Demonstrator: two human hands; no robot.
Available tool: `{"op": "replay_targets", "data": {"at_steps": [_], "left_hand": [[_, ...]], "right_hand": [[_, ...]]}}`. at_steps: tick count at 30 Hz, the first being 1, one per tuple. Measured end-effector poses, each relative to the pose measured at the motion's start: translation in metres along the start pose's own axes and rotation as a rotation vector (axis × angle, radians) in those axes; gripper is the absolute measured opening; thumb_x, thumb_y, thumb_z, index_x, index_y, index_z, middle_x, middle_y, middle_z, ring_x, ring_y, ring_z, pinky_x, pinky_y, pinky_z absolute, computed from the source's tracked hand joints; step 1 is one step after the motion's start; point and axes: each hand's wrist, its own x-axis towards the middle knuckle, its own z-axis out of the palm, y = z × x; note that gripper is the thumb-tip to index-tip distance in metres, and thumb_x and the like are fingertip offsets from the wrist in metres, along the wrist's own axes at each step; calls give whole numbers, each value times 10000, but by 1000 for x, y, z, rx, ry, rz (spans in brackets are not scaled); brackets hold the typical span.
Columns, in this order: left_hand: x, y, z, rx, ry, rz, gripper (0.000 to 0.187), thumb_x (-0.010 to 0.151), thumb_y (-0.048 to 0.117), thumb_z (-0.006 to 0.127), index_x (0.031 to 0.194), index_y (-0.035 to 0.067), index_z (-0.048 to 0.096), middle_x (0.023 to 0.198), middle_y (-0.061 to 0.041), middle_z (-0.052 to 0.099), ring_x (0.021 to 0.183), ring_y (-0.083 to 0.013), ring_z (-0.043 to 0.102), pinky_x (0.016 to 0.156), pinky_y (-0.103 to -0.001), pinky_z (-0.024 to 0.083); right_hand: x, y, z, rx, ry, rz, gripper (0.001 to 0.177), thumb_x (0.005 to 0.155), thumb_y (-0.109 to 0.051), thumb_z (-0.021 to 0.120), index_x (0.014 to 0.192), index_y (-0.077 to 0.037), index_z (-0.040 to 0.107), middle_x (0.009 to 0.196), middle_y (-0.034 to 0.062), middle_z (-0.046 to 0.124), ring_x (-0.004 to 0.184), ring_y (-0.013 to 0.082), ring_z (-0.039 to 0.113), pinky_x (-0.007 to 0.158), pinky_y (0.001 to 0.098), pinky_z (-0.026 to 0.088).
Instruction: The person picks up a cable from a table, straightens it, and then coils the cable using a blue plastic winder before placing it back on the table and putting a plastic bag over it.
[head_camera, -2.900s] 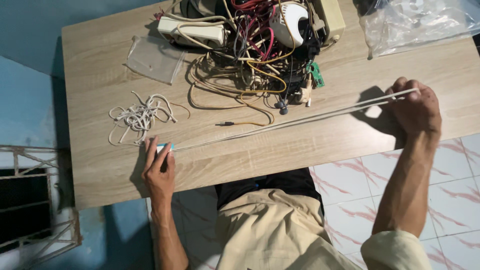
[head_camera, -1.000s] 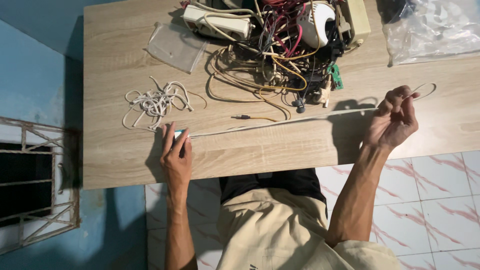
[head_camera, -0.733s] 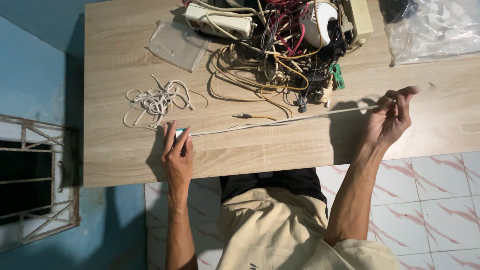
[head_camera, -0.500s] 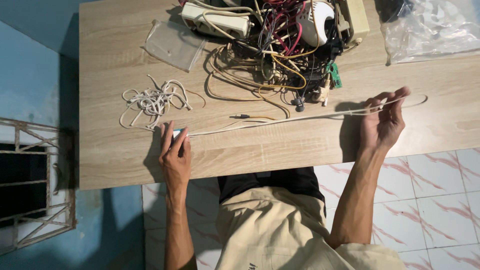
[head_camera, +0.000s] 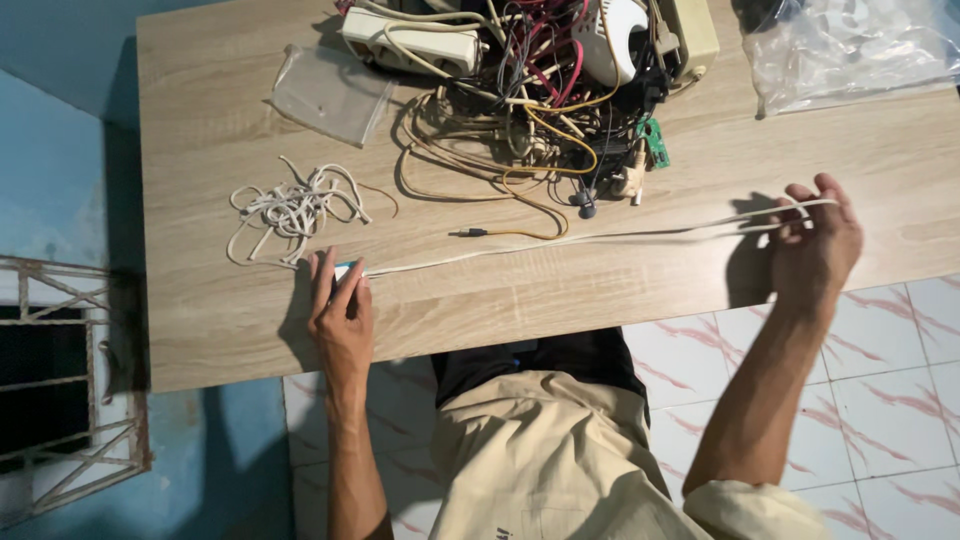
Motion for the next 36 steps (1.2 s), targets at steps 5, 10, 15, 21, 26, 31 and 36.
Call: {"op": "replay_targets", "data": {"at_steps": [5,10,15,21,26,31,36], "left_hand": [[1,-1,2,3,4,7,240,993,60,692,1226,76,747,1476,-177,592,1458,-429,482,1176,-467,443],[0,-2,2,7,-5,18,250,987,51,699,1232,70,744,1476,-180,593,1456,-437,481,1168,-467,445],[1,0,1,18,1,23,262,981,41,700,1238,70,744,1472,-178,598,1450,-421,496,1163,-465,457],[0,-1,2,9,-6,13,241,987,41,703,1223,72,744,1470,-181,596,1464,-432,477,1162,-468,460],[1,2,0,21,-8,16,248,981,43,699,1225,65,745,1470,-184,596,1459,-436,477,1174,-476,445],[3,3,0,27,-6,20,237,987,52,701,1219,62,745,1468,-184,598,1455,-435,487,1176,-474,443],[5,5,3,14,1,18,232,995,51,697,1221,68,743,1471,-185,595,1458,-434,487,1173,-466,449]], "right_hand": [[6,-39,-20,-751,-10,-124,214,1073,-142,745,1157,54,738,863,36,667,746,63,581,635,202,424],[13,-53,-10,-951,-49,-145,95,988,-32,755,1047,41,771,891,45,714,729,59,617,634,195,470],[19,-35,-12,-1239,46,-290,157,942,-66,830,1037,50,783,880,111,747,737,130,684,632,255,527],[18,-32,-17,-1356,107,-294,257,923,-134,905,976,60,745,852,136,737,713,143,685,596,270,535],[5,-52,-13,-1042,38,-110,208,955,-129,860,1017,34,748,876,80,730,726,83,658,606,209,486],[-28,-59,16,-1138,114,-232,158,1027,-109,775,1064,43,747,801,99,700,651,95,646,580,210,482],[-125,21,97,-948,-333,-64,287,975,-132,693,1248,-44,713,676,-38,569,577,31,487,496,212,393]]}}
